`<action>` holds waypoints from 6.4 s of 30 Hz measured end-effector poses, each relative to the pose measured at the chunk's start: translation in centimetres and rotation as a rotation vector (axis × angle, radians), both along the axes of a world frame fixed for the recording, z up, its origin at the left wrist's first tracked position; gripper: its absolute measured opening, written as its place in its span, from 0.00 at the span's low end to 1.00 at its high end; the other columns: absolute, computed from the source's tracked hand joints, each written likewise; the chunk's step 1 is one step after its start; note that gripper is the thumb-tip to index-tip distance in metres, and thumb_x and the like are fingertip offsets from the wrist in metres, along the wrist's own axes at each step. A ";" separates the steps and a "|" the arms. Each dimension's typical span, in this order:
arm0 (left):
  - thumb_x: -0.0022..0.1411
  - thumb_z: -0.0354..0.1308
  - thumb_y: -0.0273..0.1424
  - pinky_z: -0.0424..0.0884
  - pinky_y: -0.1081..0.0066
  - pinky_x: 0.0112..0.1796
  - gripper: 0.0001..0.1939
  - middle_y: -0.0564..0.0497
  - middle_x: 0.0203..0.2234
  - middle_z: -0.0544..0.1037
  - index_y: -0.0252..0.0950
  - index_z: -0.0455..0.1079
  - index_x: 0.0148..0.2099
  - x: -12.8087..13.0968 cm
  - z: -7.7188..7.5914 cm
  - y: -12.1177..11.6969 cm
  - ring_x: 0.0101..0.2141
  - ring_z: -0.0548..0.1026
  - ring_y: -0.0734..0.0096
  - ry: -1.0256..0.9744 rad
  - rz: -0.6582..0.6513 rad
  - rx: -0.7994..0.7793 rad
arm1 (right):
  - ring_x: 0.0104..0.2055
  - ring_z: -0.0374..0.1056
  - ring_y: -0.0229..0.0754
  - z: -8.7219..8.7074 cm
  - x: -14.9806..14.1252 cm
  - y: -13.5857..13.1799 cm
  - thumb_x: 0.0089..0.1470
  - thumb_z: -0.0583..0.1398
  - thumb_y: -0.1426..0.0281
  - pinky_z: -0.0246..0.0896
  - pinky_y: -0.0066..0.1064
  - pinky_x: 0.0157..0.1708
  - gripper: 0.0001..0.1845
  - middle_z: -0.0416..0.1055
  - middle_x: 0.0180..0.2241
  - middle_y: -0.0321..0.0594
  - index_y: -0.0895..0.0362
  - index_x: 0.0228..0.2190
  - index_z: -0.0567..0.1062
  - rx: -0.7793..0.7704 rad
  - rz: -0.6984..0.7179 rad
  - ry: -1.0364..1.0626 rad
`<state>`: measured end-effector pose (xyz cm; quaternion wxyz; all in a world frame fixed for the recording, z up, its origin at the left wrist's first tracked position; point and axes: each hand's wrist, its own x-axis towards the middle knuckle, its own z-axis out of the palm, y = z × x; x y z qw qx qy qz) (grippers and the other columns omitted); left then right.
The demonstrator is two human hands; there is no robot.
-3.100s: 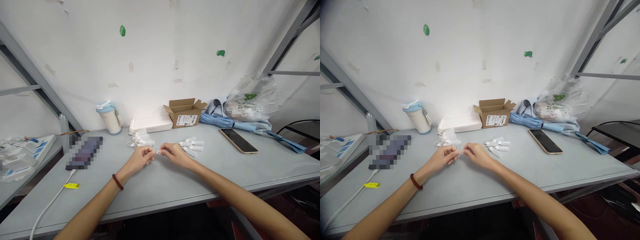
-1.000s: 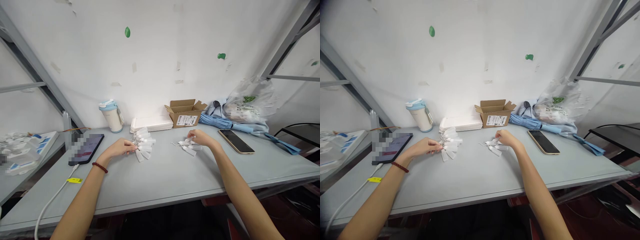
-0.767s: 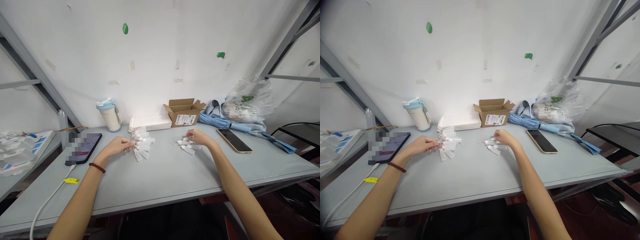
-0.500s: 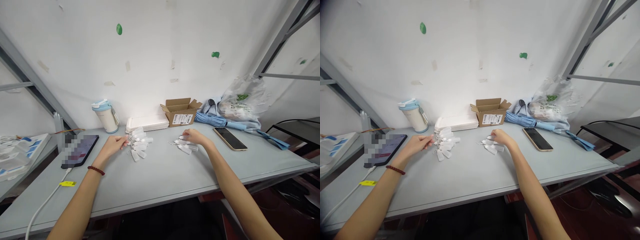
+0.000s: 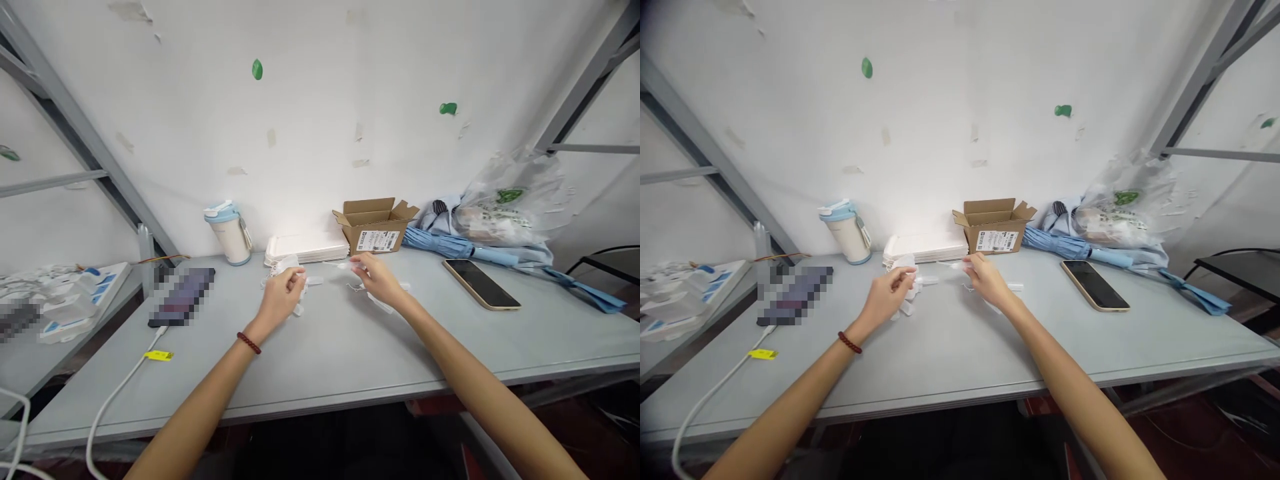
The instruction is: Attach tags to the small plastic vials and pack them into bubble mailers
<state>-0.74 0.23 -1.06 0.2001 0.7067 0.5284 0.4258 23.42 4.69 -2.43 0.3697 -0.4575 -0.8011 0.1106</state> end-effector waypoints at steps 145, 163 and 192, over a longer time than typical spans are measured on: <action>0.48 0.63 0.42 0.57 0.77 0.20 0.16 0.52 0.19 0.70 0.33 0.71 0.23 -5.8 2.4 0.6 0.19 0.62 0.79 -0.327 -0.081 -0.353 | 0.29 0.66 0.37 2.0 0.1 -1.7 0.56 0.55 0.64 0.59 0.28 0.29 0.12 0.73 0.31 0.41 0.59 0.35 0.72 -0.096 0.024 -0.009; 0.56 0.51 0.43 0.58 0.72 0.24 0.21 0.52 0.14 0.70 0.35 0.70 0.19 -6.3 0.4 2.0 0.18 0.64 0.71 0.129 0.296 -0.202 | 0.37 0.70 0.40 2.6 6.4 0.5 0.46 0.54 0.81 0.61 0.25 0.33 0.16 0.76 0.36 0.44 0.61 0.37 0.75 -0.435 -0.196 -0.425; 0.59 0.48 0.44 0.57 0.74 0.24 0.23 0.55 0.14 0.67 0.34 0.65 0.19 -4.6 0.0 1.4 0.19 0.63 0.75 0.128 0.190 -0.056 | 0.35 0.67 0.41 1.0 3.4 0.0 0.49 0.55 0.72 0.59 0.28 0.34 0.10 0.74 0.34 0.42 0.59 0.31 0.76 -0.346 0.059 -0.313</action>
